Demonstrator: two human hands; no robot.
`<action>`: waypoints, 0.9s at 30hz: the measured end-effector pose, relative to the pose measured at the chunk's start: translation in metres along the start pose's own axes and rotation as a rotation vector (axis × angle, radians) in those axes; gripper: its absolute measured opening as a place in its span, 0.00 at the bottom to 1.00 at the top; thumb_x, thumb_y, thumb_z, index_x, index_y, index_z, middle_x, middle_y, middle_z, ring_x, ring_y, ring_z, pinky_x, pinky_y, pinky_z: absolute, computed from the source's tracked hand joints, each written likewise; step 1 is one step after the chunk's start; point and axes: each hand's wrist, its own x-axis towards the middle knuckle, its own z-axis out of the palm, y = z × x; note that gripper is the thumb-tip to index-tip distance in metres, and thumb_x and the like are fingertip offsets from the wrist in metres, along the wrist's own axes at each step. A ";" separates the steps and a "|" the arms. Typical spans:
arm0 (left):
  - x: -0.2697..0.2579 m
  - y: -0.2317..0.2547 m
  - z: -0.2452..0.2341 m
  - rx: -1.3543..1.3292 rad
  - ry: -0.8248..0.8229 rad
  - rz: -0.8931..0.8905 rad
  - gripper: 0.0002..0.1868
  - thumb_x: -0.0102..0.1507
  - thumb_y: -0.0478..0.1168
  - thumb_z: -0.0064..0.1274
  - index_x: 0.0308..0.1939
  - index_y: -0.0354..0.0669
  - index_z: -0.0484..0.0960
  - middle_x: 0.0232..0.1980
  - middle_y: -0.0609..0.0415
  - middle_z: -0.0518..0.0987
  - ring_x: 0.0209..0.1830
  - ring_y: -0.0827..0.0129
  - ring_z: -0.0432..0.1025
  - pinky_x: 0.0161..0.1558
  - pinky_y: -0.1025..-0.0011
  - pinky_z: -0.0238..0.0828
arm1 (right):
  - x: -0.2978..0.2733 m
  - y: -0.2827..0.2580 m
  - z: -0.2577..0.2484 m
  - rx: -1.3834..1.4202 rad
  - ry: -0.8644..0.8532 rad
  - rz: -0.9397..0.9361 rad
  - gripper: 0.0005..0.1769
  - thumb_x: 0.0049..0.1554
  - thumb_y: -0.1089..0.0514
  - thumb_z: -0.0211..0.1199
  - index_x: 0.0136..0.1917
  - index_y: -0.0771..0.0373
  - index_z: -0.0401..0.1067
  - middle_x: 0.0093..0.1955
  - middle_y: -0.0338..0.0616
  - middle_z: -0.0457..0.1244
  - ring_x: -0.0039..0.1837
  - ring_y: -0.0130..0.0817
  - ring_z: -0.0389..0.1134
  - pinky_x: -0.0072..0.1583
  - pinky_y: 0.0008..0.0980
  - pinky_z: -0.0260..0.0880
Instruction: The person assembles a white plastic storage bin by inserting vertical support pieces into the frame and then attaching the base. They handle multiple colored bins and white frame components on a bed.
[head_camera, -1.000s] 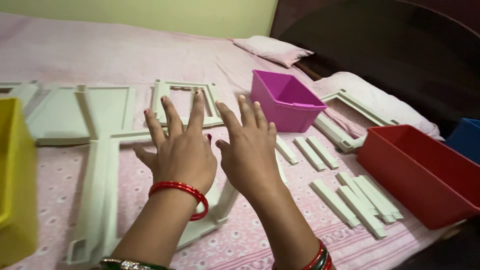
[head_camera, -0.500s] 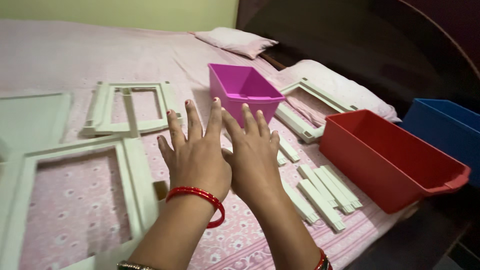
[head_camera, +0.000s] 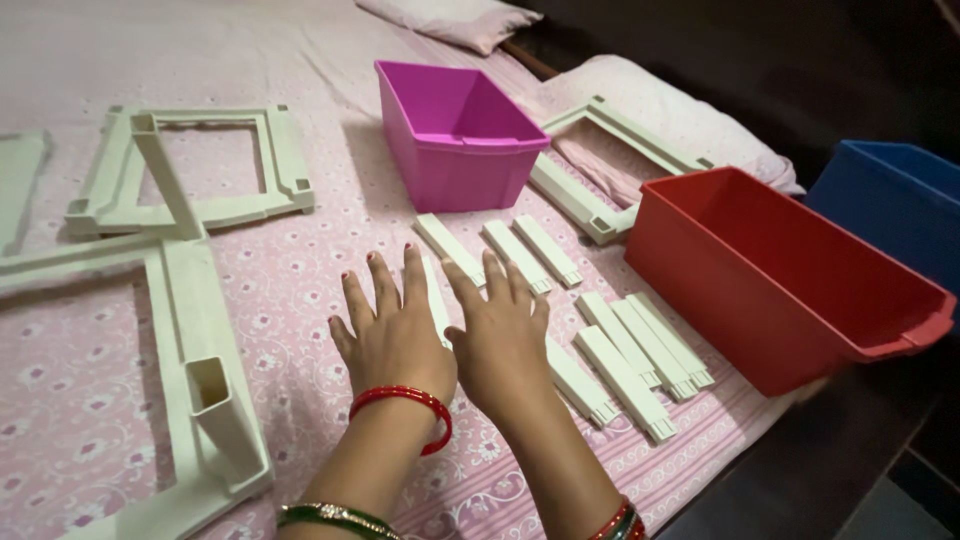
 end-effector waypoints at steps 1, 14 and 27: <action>0.003 -0.001 0.006 -0.010 -0.015 -0.014 0.54 0.60 0.40 0.60 0.79 0.66 0.37 0.83 0.50 0.37 0.82 0.49 0.30 0.76 0.42 0.33 | 0.000 0.003 0.008 -0.001 -0.020 -0.001 0.44 0.52 0.56 0.68 0.78 0.44 0.54 0.82 0.54 0.43 0.82 0.56 0.39 0.73 0.70 0.41; 0.033 -0.036 0.070 -0.079 -0.122 -0.154 0.55 0.61 0.37 0.59 0.81 0.68 0.37 0.85 0.50 0.37 0.84 0.51 0.34 0.75 0.45 0.43 | 0.011 0.026 0.084 0.008 -0.155 -0.044 0.38 0.56 0.45 0.65 0.76 0.42 0.57 0.80 0.56 0.46 0.80 0.58 0.45 0.73 0.65 0.44; 0.044 -0.064 0.099 -0.096 -0.183 -0.172 0.48 0.62 0.36 0.53 0.80 0.69 0.45 0.82 0.48 0.49 0.81 0.55 0.48 0.74 0.59 0.55 | 0.015 0.019 0.107 0.058 -0.221 -0.030 0.33 0.54 0.49 0.66 0.73 0.40 0.65 0.76 0.60 0.52 0.64 0.58 0.66 0.64 0.51 0.66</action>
